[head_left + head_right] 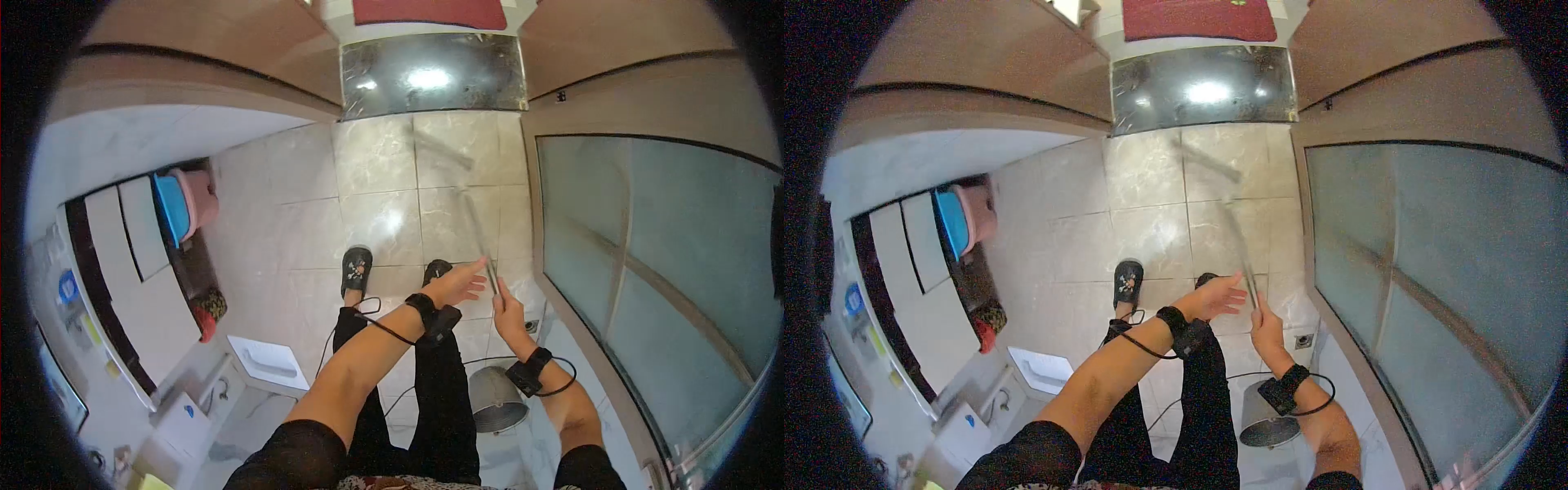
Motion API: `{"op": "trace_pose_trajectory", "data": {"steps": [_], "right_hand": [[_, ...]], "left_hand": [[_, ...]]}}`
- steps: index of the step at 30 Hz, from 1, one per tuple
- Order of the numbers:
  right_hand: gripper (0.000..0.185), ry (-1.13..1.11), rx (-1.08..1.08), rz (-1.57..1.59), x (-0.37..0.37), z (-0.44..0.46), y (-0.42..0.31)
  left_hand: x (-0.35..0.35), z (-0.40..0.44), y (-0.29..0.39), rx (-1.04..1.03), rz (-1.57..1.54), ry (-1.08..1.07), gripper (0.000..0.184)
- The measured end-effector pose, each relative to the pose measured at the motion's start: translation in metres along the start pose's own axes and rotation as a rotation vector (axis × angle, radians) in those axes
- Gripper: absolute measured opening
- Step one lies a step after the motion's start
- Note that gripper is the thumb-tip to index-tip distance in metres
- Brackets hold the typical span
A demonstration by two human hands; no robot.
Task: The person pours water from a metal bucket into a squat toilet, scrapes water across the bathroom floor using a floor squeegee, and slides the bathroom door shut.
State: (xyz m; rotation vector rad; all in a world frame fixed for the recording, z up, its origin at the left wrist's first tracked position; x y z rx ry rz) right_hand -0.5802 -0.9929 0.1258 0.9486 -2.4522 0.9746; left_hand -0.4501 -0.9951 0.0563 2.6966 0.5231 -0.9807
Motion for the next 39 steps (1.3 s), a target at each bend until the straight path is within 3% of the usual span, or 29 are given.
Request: {"op": "trace_pose_trajectory", "data": {"steps": [3, 5, 8, 10, 12, 15, 17, 21, 23, 24, 25, 28, 30, 31, 32, 34, 36, 39], "right_hand": [[0.036, 0.137, -0.185, 0.005, -0.003, 0.029, 0.028], [0.035, 0.003, -0.299, 0.33, -0.012, 0.047, -0.001], [0.038, -0.077, -0.366, 0.7, -0.067, 0.054, 0.004], [0.036, -0.11, -0.341, 0.849, -0.112, 0.05, 0.012], [0.029, -0.163, -0.187, 0.742, -0.144, 0.022, -0.003], [0.021, -0.098, 0.356, 0.271, -0.174, -0.04, -0.051], [0.017, -0.078, 0.506, 0.109, -0.193, -0.065, -0.072], [0.038, -0.355, 0.205, -0.038, -0.218, -0.051, -0.072], [0.038, -0.401, 0.024, 0.361, -0.222, -0.034, -0.065], [0.04, -0.241, 0.166, 0.184, -0.203, -0.034, -0.096], [0.027, -0.146, 0.093, 0.183, -0.19, -0.036, -0.127], [0.015, -0.266, -0.114, 0.413, -0.218, -0.004, -0.114], [0.018, -0.245, 0.047, 0.26, -0.245, -0.011, -0.104], [0.019, -0.36, -0.129, 0.527, -0.271, -0.025, -0.076], [0.02, -0.465, -0.309, 0.801, -0.304, -0.049, -0.04], [0.019, -0.467, -0.197, 0.499, -0.346, -0.107, -0.037], [0.019, -0.45, -0.058, 0.207, -0.386, -0.169, -0.055], [0.018, -0.487, -0.026, 0.083, -0.439, -0.233, -0.084]], "left_hand": [[-0.033, 0.004, 0.006, -0.001, -0.033, -0.14, 0.071], [-0.045, 0.014, 0.006, -0.056, -0.093, -0.297, 0.067], [-0.028, -0.003, 0.013, -0.11, 0.25, -0.067, 0.066], [-0.013, -0.055, 0.02, -0.199, 0.165, -0.072, 0.071], [0.02, -0.081, -0.008, -0.274, 0.017, -0.062, 0.076], [0.052, -0.144, -0.031, -0.261, -0.031, 0.077, 0.078], [0.069, -0.17, -0.043, -0.299, -0.051, 0.177, 0.081], [0.085, -0.195, -0.037, -0.398, -0.07, 0.183, 0.085], [0.09, -0.185, -0.022, -0.498, -0.098, 0.135, 0.086], [0.093, -0.173, -0.019, -0.557, -0.129, 0.118, 0.086], [0.098, -0.161, -0.015, -0.567, -0.153, 0.126, 0.085], [0.118, -0.151, 0.002, -0.553, -0.168, 0.092, 0.078], [0.127, -0.172, 0.001, -0.492, -0.096, 0.009, 0.071], [0.133, -0.194, -0.006, -0.609, -0.124, 0.036, 0.059], [0.144, -0.216, -0.022, -0.627, -0.161, 0.038, 0.06], [0.167, -0.275, -0.054, -0.578, -0.233, 0.087, 0.062], [0.218, -0.304, -0.128, -0.537, -0.241, 0.28, 0.063], [0.243, -0.385, -0.161, -0.505, -0.366, 0.393, 0.061]]}}
Point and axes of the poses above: each hand's wrist, its own z-axis towards the middle knuckle, its own x-axis out of the back of the hand, y = z × x, the point moved 5 cm from there along z, towards the middle knuckle, and after that the axes turned 10 degrees about -x, right-handed, at the moved point
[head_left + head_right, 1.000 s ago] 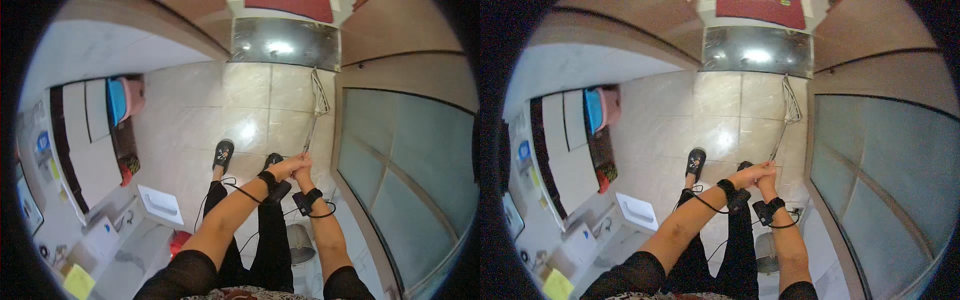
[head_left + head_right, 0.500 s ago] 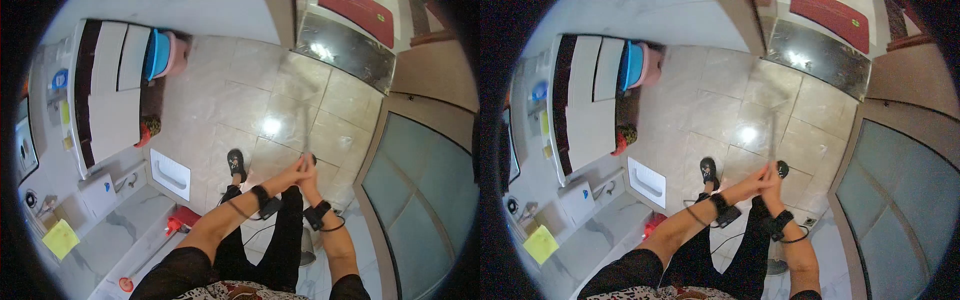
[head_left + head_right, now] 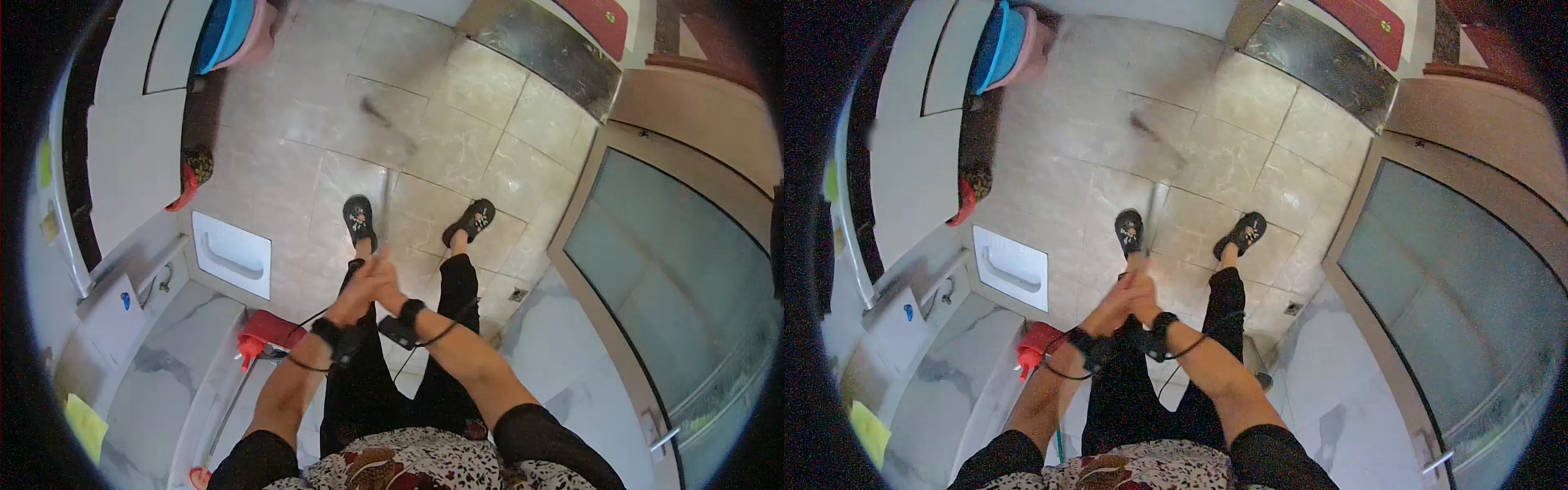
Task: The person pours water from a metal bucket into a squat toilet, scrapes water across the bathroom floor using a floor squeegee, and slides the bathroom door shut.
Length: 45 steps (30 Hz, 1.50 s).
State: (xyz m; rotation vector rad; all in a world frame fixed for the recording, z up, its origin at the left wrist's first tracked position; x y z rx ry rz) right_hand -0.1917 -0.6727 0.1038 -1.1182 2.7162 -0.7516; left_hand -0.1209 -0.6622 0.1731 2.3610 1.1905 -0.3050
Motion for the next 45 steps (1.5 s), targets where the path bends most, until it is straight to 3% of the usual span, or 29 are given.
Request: {"op": "trace_pose_trajectory", "data": {"steps": [3, 5, 8, 11, 12, 14, 15, 17, 18, 21, 22, 24, 26, 27, 30, 32, 34, 36, 38, 40, 41, 42, 44, 45], "right_hand": [[0.017, -0.025, -0.045, -0.003, -0.035, -0.015, -0.013], [0.016, -0.01, -0.06, -0.022, -0.029, -0.019, -0.019], [0.016, 0.06, -0.077, -0.068, 0.015, -0.024, -0.016], [0.015, 0.175, -0.119, -0.11, 0.085, -0.026, 0.002], [0.015, 0.218, -0.139, -0.117, 0.11, -0.027, 0.009], [0.015, 0.294, -0.166, -0.139, 0.16, -0.025, 0.027], [0.015, 0.334, -0.178, -0.15, 0.186, -0.023, 0.035], [0.015, 0.401, -0.193, -0.165, 0.235, -0.014, 0.053], [0.015, 0.427, -0.198, -0.174, 0.256, -0.008, 0.062], [0.015, 0.447, -0.203, -0.189, 0.299, 0.01, 0.088], [0.015, 0.434, -0.191, -0.2, 0.302, 0.016, 0.095], [0.015, 0.384, -0.156, -0.246, 0.289, 0.023, 0.108], [0.015, 0.275, -0.085, -0.383, 0.242, 0.017, 0.122], [0.015, 0.222, -0.045, -0.474, 0.216, 0.008, 0.126], [0.016, 0.152, 0.063, -0.877, 0.134, -0.037, 0.106], [0.016, 0.154, 0.084, -0.864, 0.079, -0.054, 0.105], [0.019, 0.133, 0.091, -0.602, 0.019, -0.051, 0.133], [0.017, 0.105, -0.033, -0.154, 0.014, -0.072, 0.119], [0.015, 0.232, -0.085, -0.053, 0.02, -0.084, 0.098], [0.018, 0.209, 0.221, -0.275, 0.018, -0.072, 0.144], [0.02, 0.162, 0.102, -0.244, 0.04, -0.079, 0.149], [0.021, 0.12, -0.02, -0.218, 0.063, -0.086, 0.153], [0.021, 0.099, -0.202, -0.179, 0.113, -0.098, 0.165], [0.02, 0.157, -0.196, -0.182, 0.136, -0.099, 0.175]], "left_hand": [[0.023, -0.027, 0.023, -0.038, 0.104, 0.03, 0.069], [0.018, -0.029, 0.023, -0.038, 0.233, -0.059, 0.075], [-0.012, -0.011, 0.009, -0.066, 0.419, -0.207, 0.087], [-0.069, 0.009, -0.013, -0.133, 0.36, -0.194, 0.104], [-0.079, 0.039, -0.052, -0.21, 0.381, -0.233, 0.106], [-0.127, 0.044, -0.07, -0.008, 0.301, -0.336, 0.098], [-0.152, 0.055, -0.08, 0.088, 0.261, -0.526, 0.094], [-0.186, 0.057, -0.083, 0.167, 0.363, -0.495, 0.086], [-0.198, 0.078, -0.112, 0.14, 0.437, -0.44, 0.082], [-0.235, 0.111, -0.155, 0.096, 0.181, -0.505, 0.077], [-0.236, 0.116, -0.164, 0.053, 0.128, -0.402, 0.058], [-0.224, 0.126, -0.182, -0.01, 0.14, -0.561, 0.052], [-0.186, 0.114, -0.195, -0.009, 0.083, -0.506, 0.042], [-0.161, 0.096, -0.195, 0.013, 0.027, -0.381, 0.035], [-0.119, 0.012, -0.153, 0.036, 0.064, -0.12, 0.039], [-0.079, -0.031, -0.146, 0.039, 0.106, 0.051, 0.041], [-0.042, -0.051, -0.152, -0.009, 0.067, 0.158, 0.043], [-0.03, -0.076, -0.146, -0.041, 0.017, 0.224, 0.044], [-0.035, -0.087, -0.148, -0.125, 0.071, 0.24, 0.044], [-0.041, -0.088, -0.158, -0.238, 0.174, 0.275, 0.045], [-0.04, -0.079, -0.177, -0.256, 0.201, 0.24, 0.045], [-0.06, -0.075, -0.18, -0.311, 0.243, 0.062, 0.047], [-0.083, -0.057, -0.216, -0.163, 0.32, -0.013, 0.039], [-0.098, -0.043, -0.234, -0.327, 0.248, -0.129, 0.04]]}}
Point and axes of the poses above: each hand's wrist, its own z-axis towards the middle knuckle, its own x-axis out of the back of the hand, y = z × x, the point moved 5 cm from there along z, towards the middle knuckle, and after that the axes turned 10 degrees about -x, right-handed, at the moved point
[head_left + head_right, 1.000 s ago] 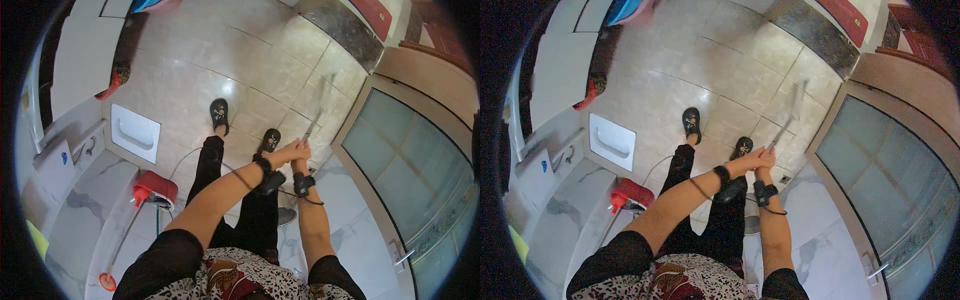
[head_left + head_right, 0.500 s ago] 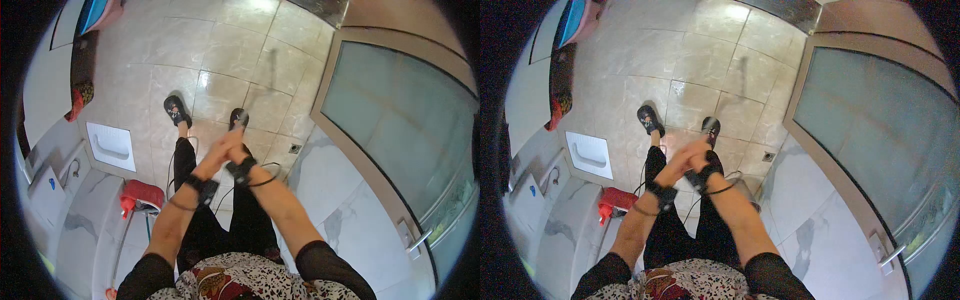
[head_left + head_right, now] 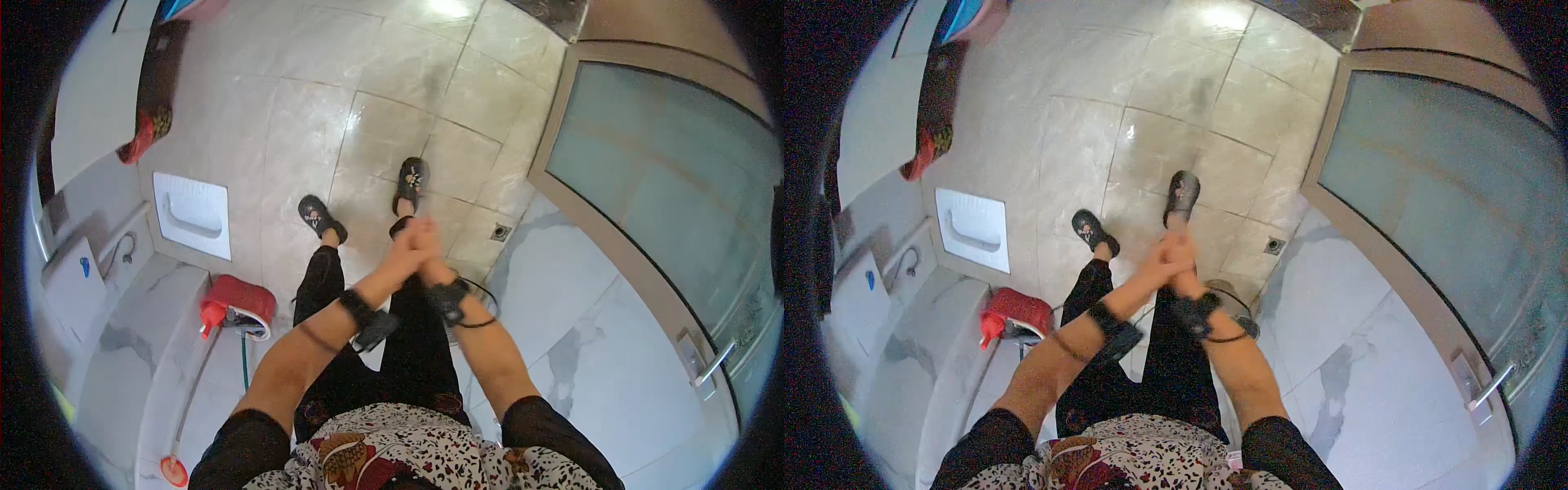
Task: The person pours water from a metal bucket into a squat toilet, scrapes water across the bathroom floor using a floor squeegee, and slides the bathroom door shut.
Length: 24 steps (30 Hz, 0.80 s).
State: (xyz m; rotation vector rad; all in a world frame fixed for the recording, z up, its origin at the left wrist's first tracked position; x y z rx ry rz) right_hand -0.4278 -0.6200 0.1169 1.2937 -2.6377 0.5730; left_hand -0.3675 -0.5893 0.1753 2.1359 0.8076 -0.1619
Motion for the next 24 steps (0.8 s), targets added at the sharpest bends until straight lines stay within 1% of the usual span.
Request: {"op": "trace_pose_trajectory", "data": {"steps": [1, 2, 4, 7, 8, 10, 11, 12, 13, 14, 15, 16, 17, 18, 19, 20, 22, 23, 24], "right_hand": [[0.019, 0.053, 0.0, 0.005, 0.022, 0.005, 0.012], [0.018, 0.108, -0.005, 0.011, 0.042, 0.011, 0.025], [0.016, 0.197, -0.029, 0.02, 0.069, 0.022, 0.044], [0.014, 0.26, -0.049, -0.013, 0.08, 0.029, 0.054], [0.014, 0.255, -0.045, -0.04, 0.073, 0.034, 0.056], [0.014, 0.21, 0.022, -0.189, 0.034, 0.04, 0.049], [0.014, 0.173, 0.112, -0.387, 0.003, 0.042, 0.041], [0.014, 0.125, 0.235, -0.706, -0.034, 0.038, 0.03], [0.014, 0.08, 0.352, -1.027, -0.074, 0.031, 0.02], [0.015, 0.033, 0.427, -1.22, -0.115, 0.022, 0.012], [0.015, -0.002, 0.429, -1.221, -0.152, 0.012, 0.004], [0.016, -0.043, 0.401, -1.181, -0.186, 0.002, -0.002], [0.015, -0.046, 0.275, -0.669, -0.224, -0.004, 0.004], [0.016, -0.139, 0.21, 0.248, -0.26, -0.01, 0.011], [0.017, -0.13, 0.259, 0.78, -0.296, -0.018, 0.018], [0.016, -0.052, 0.318, 0.545, -0.303, -0.041, 0.002], [0.016, 0.153, 0.415, 0.069, -0.316, -0.089, -0.031], [0.016, 0.058, 0.327, 0.155, -0.346, -0.088, -0.014], [0.017, -0.041, 0.239, 0.241, -0.377, -0.087, 0.003]], "left_hand": [[-0.018, 0.005, -0.014, 0.101, 0.016, -0.114, 0.047], [-0.031, 0.01, -0.023, 0.129, 0.09, -0.172, 0.047], [-0.05, 0.016, -0.038, 0.366, 0.035, -0.209, 0.035], [-0.059, 0.029, -0.064, 0.517, -0.113, -0.38, 0.021], [-0.052, 0.026, -0.066, 0.392, -0.152, -0.373, 0.026], [-0.011, 0.014, -0.024, 0.127, -0.228, -0.37, 0.036], [0.013, 0.023, -0.045, -0.146, -0.092, -0.422, 0.031], [0.033, 0.004, -0.022, -0.01, -0.236, -0.286, 0.031], [0.065, -0.004, -0.047, 0.256, -0.32, -0.179, 0.03], [0.091, -0.022, -0.017, 0.265, -0.247, -0.131, 0.029], [0.123, -0.041, -0.009, 0.301, -0.168, -0.044, 0.034], [0.15, -0.058, -0.002, 0.221, -0.265, 0.004, 0.037], [0.182, -0.079, 0.002, 0.206, -0.253, 0.078, 0.038], [0.212, -0.096, 0.004, 0.186, -0.241, 0.15, 0.038], [0.242, -0.11, 0.0, 0.209, -0.239, 0.2, 0.039], [0.266, -0.125, -0.006, 0.233, -0.237, 0.256, 0.04], [0.278, -0.16, 0.026, 0.16, -0.269, 0.329, 0.041], [0.297, -0.176, 0.019, 0.001, 0.042, 0.277, 0.04], [0.305, -0.185, 0.015, -0.039, 0.087, 0.293, 0.04]]}}
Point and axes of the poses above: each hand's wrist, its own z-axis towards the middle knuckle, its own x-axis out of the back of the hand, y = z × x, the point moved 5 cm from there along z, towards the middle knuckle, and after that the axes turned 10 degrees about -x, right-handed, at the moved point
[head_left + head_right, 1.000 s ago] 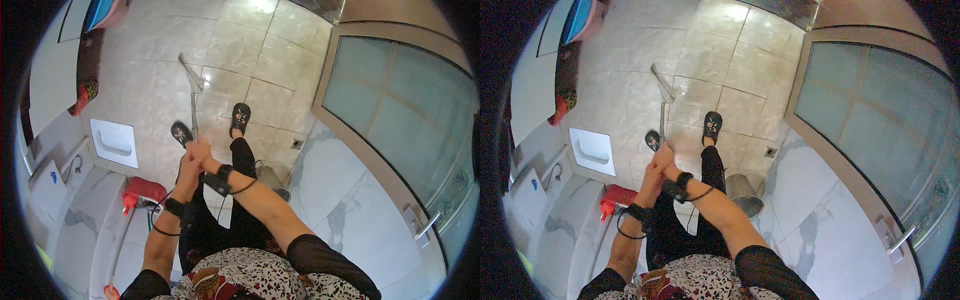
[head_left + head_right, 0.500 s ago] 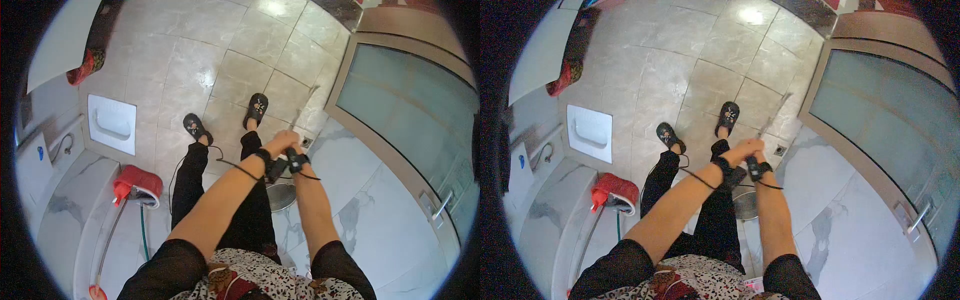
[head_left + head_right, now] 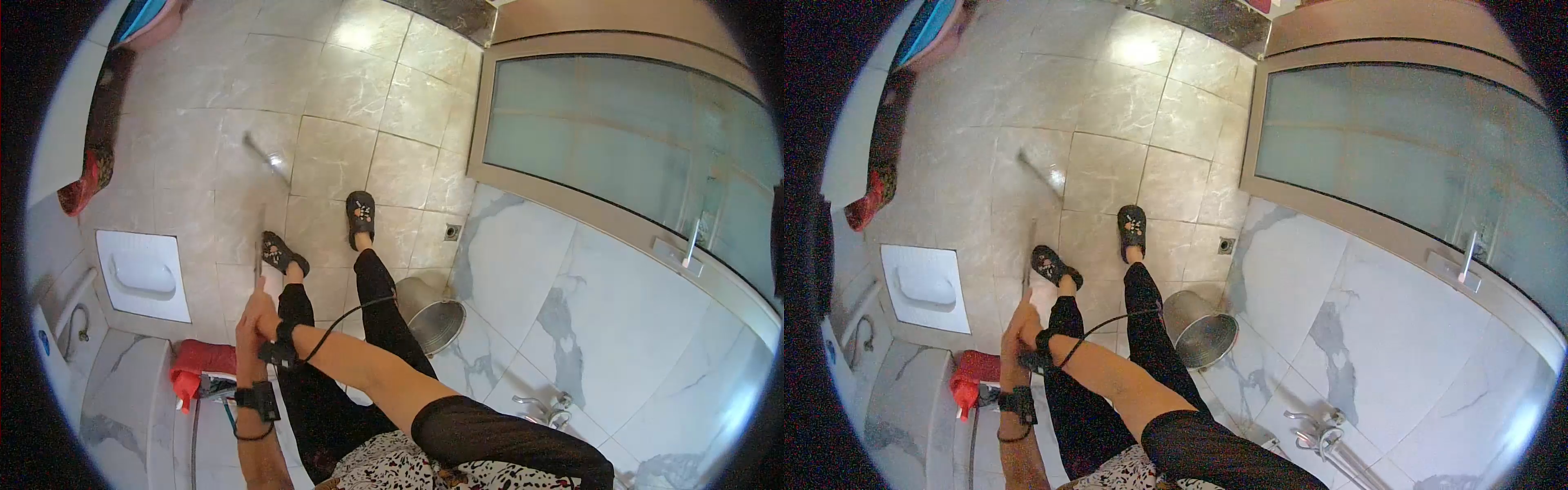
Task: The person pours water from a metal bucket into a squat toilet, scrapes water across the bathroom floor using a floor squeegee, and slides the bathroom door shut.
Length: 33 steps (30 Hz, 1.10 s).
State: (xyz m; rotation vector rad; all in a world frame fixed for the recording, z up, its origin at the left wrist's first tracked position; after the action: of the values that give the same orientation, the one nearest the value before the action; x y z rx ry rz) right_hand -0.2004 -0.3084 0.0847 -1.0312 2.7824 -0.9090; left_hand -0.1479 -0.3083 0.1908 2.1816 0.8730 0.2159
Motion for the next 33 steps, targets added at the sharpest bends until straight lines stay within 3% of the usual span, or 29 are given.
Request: {"op": "trace_pose_trajectory", "data": {"steps": [1, 2, 3, 6, 7, 8, 9, 10, 11, 12, 14, 16, 18, 21, 26, 27, 33], "right_hand": [[0.018, -0.079, -0.088, 0.097, -0.02, 0.001, 0.016], [0.018, -0.159, -0.17, 0.194, -0.03, 0.007, 0.021], [0.019, -0.119, -0.094, 0.0, -0.005, 0.002, -0.01], [0.03, 0.153, 0.206, -0.375, 0.079, -0.006, -0.07], [0.034, 0.19, 0.213, -0.356, 0.106, -0.003, -0.071], [0.03, 0.166, 0.158, 0.087, 0.119, 0.018, -0.03], [0.027, 0.165, 0.124, -0.073, 0.163, 0.01, -0.047], [0.024, 0.159, 0.095, -0.235, 0.21, 0.001, -0.07], [0.025, 0.17, -0.148, -0.196, 0.244, 0.015, -0.053], [0.027, 0.21, -0.447, 0.482, 0.276, 0.065, 0.041], [0.028, 0.585, 0.007, -0.476, 0.362, 0.043, -0.016], [0.029, 0.659, -0.001, -0.632, 0.444, 0.076, 0.008], [0.024, 0.71, -0.2, -0.608, 0.513, 0.084, -0.006], [0.034, 0.709, -0.206, -0.648, 0.578, 0.1, 0.008], [0.035, 0.738, -0.224, -0.745, 0.623, 0.124, 0.052], [0.038, 0.665, -0.324, -0.74, 0.631, 0.131, 0.061], [0.04, 0.734, -0.073, -0.568, 0.671, 0.207, 0.038]], "left_hand": [[0.01, -0.007, -0.004, -0.045, 0.041, 0.018, 0.04], [0.006, -0.01, -0.002, 0.066, -0.161, 0.098, 0.04], [-0.003, -0.012, 0.002, 0.175, -0.362, 0.173, 0.04], [-0.057, -0.006, 0.021, 0.11, -0.264, 0.017, 0.05], [-0.084, -0.005, 0.027, 0.123, -0.322, -0.033, 0.054], [-0.109, -0.003, 0.033, 0.14, -0.377, -0.082, 0.057], [-0.129, 0.0, 0.033, 0.245, -0.353, -0.219, 0.064], [-0.144, 0.002, 0.033, 0.268, -0.321, -0.2, 0.065], [-0.162, 0.004, 0.032, 0.291, -0.286, -0.181, 0.066], [-0.175, 0.008, 0.029, 0.315, -0.246, -0.165, 0.068], [-0.196, 0.019, 0.016, 0.269, -0.205, -0.228, 0.069], [-0.221, 0.029, 0.01, 0.226, -0.109, -0.25, 0.068], [-0.238, 0.035, 0.001, 0.239, -0.125, -0.236, 0.064], [-0.269, 0.048, -0.005, 0.315, -0.143, -0.22, 0.058], [-0.294, 0.07, -0.015, 0.329, -0.079, -0.167, 0.052], [-0.299, 0.075, -0.018, 0.331, -0.066, -0.17, 0.051], [-0.385, 0.131, -0.037, 0.285, -0.063, -0.311, 0.048]]}}
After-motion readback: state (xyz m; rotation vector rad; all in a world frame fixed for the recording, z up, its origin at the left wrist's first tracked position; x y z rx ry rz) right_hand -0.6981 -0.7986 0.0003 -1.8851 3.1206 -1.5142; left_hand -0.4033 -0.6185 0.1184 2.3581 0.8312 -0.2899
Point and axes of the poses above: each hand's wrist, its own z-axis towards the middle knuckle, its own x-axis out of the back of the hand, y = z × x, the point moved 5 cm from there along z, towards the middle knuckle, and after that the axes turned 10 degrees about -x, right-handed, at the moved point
